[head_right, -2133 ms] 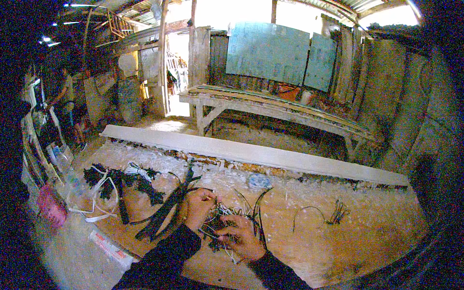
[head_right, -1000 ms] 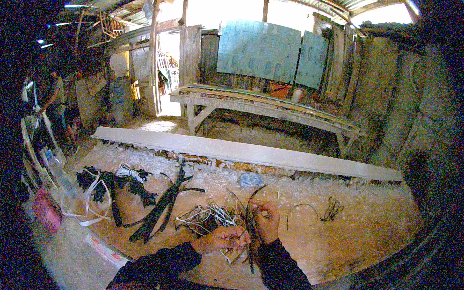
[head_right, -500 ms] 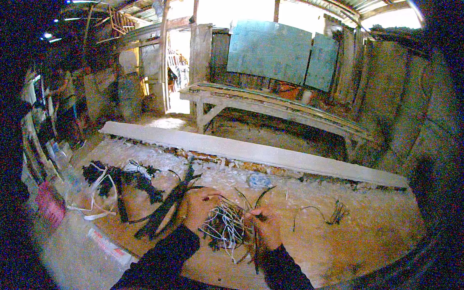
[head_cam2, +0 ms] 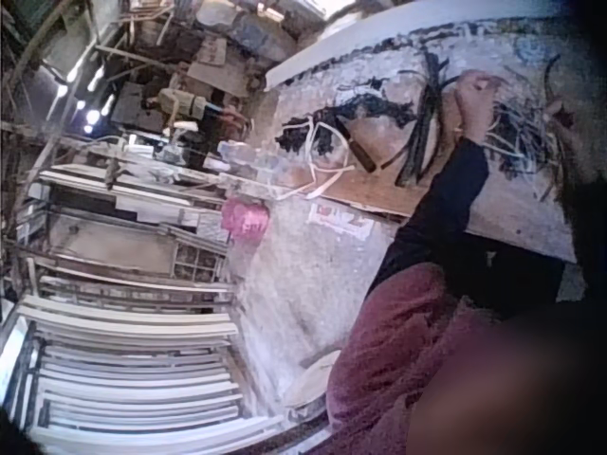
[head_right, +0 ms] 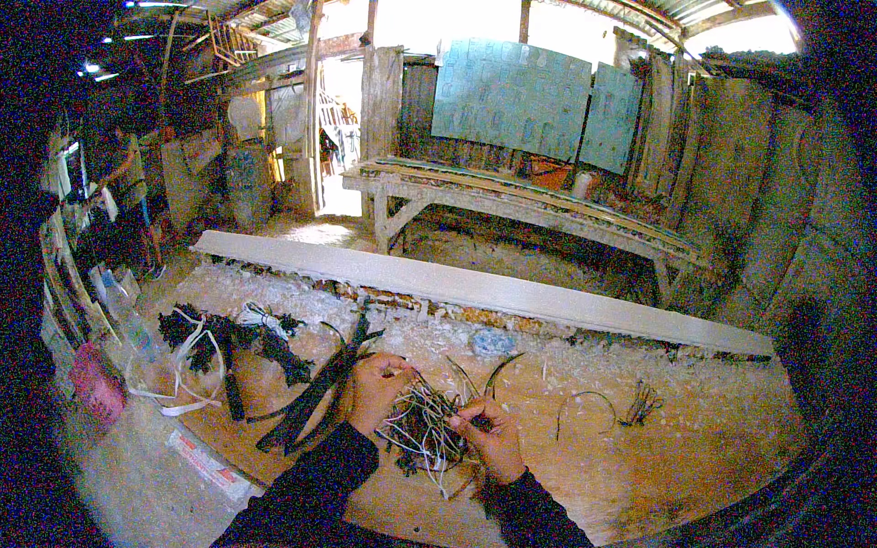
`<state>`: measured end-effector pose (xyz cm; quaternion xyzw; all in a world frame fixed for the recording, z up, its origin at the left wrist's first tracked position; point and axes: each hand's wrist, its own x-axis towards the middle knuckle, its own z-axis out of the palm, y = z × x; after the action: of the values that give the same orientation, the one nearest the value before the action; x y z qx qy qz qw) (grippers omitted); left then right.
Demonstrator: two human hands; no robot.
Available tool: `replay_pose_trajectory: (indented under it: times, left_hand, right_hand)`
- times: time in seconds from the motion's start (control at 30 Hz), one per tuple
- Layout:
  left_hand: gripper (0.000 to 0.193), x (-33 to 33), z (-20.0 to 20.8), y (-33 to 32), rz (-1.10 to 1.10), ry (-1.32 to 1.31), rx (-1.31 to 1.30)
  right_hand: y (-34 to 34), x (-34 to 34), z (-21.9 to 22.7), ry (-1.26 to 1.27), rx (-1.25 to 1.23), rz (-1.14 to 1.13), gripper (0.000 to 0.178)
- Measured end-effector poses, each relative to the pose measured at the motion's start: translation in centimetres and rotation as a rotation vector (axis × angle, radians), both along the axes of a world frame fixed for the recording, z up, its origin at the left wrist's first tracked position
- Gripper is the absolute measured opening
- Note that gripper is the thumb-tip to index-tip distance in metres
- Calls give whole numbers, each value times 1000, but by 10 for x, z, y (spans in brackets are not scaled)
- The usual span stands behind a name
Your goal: The person repeatedly picks up black and white cable ties and ties them together by hand on a wooden workbench. The person handles the ties one at a time, forming small bundles and placing them on the table.
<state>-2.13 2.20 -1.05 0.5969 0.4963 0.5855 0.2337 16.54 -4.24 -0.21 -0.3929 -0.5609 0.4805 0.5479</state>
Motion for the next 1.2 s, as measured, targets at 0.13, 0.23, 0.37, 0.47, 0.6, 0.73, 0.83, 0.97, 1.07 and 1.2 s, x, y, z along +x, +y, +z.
replay_pose_trajectory:
  times: [0.13, 0.23, 0.37, 0.47, 0.6, 0.73, 0.83, 0.97, 1.07, 1.2]
  left_hand:
    - [7, 2, 3, -2, -30, 19, 45]
    - [6, 3, 3, -3, -41, 36, 63]
    - [7, 2, 0, -1, -20, 122, 127]
    - [6, 2, -2, -2, -111, 51, 30]
    - [7, 4, 0, -3, -172, -15, -47]
    - [6, 9, 1, -8, -280, -207, -192]
    - [6, 10, -2, -8, -342, -301, -247]
    - [6, 10, -10, -3, -296, -206, -238]
    - [7, 10, -14, -2, -290, -138, -181]
    - [10, 6, -10, 0, -285, -155, -204]
  right_hand:
    - [1, 3, -1, -4, -9, 67, 7]
    - [1, 2, 0, 18, 9, 165, 4]
    - [-2, 1, 3, 1, 3, 267, 4]
    - [-4, 0, 4, -54, 94, 350, 6]
    - [-2, 1, 5, -132, 122, 465, 8]
    - [-5, 0, 4, -147, 94, 520, 9]
    - [-11, -5, 5, -96, 35, 523, 8]
    - [-11, -9, 7, -112, 50, 504, 9]
    - [-9, -5, 7, -98, 69, 492, 11]
    - [-3, 1, 1, 127, -58, 401, 16]
